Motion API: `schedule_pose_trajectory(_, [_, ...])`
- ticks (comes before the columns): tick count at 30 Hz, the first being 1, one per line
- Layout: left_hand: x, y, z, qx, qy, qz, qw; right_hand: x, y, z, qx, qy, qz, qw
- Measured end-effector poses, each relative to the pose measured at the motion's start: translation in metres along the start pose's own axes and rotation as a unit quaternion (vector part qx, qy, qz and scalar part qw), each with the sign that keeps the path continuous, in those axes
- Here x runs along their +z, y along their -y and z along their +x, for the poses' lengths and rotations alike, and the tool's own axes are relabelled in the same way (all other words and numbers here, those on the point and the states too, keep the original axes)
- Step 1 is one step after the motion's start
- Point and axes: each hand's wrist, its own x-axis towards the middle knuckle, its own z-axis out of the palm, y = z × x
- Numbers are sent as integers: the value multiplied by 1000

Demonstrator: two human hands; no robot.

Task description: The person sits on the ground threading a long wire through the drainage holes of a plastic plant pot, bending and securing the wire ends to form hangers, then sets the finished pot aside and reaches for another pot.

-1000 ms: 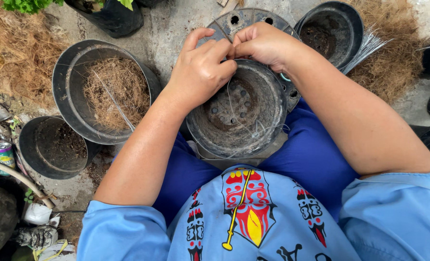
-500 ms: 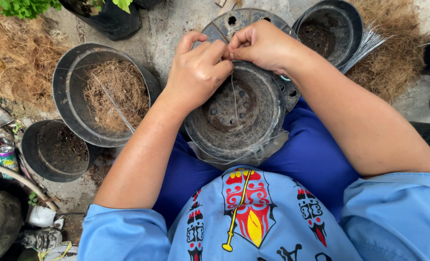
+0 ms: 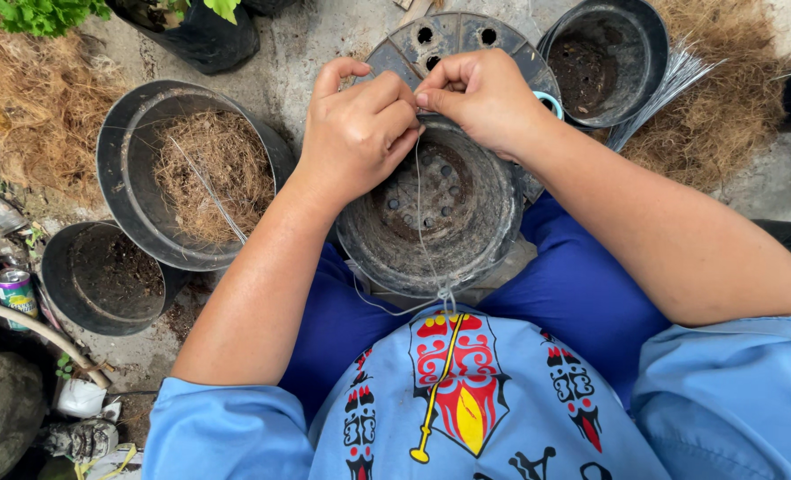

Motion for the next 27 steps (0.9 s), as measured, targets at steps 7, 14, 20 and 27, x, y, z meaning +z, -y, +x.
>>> schedule_pose_trajectory(7, [1, 1, -1, -17, 1, -9, 1000, -2, 2, -6, 1, 18, 71, 997])
schedule_pose_trajectory(14, [1, 1, -3, -31, 6, 4, 1000, -4, 6, -11, -36, 42, 5, 998])
schedule_pose_trajectory(20, [0, 0, -3, -49, 3, -1, 999, -7, 11, -12, -44, 53, -15, 998])
schedule_pose_trajectory(27, [2, -2, -1, -29, -6, 19, 999, -11, 11, -14, -22, 55, 2, 998])
